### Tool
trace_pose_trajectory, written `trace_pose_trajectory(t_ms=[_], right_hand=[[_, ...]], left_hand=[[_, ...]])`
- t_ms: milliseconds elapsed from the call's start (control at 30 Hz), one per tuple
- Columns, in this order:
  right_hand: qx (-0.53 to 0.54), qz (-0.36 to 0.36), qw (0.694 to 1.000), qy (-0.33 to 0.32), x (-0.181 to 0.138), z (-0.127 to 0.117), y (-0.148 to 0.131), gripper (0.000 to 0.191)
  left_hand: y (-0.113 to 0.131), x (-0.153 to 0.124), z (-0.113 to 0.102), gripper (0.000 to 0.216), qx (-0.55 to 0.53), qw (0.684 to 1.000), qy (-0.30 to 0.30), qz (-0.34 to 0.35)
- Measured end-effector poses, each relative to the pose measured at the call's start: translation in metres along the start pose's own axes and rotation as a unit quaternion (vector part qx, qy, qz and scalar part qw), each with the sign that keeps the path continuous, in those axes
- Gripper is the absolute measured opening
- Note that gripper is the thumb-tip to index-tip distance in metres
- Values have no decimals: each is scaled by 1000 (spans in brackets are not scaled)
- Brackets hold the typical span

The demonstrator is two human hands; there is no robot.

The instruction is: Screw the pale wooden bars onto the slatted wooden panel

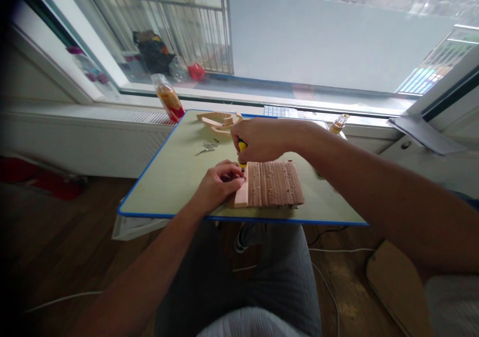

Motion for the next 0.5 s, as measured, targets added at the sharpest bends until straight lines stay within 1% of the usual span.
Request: trace_pose_trajectory(t_ms=[67, 167, 233, 300, 367, 433, 500], right_hand=[[-7, -3, 1000, 1, 1, -2, -1, 14], [-11, 17, 1000, -12, 2, -1, 0, 14], [-10, 40, 999, -18, 2, 2, 2, 20], [-25, 46, 999, -6, 0, 5, 3, 26], [-35, 35, 999, 12, -3, 6, 2, 25], [-26, 21, 999, 7, -5, 8, 0, 23], [-10, 8, 1000, -5, -7, 8, -3, 27]], left_hand=[[-2, 1, 0, 6, 0, 1000, -14, -5], [-3, 0, 0, 6, -15, 999, -28, -3], [-3, -1, 0, 7, -15, 1000, -18, 2], [-3, -4, 0, 8, 0, 1000, 7, 8], [-2, -6, 0, 8, 14, 999, 28, 13], [-2, -8, 0, 7, 12, 999, 36, 14], [-3, -8, 1, 7, -2, 999, 35, 11]])
Point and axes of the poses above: each hand's wrist, its own x-axis towards the middle knuckle, its own z-axis out of the palm, y = z × x, the point moved 7 cm from there along x, towards the middle knuckle, and after that the axes turned 7 degrees about -x, right-handed, at the moved point
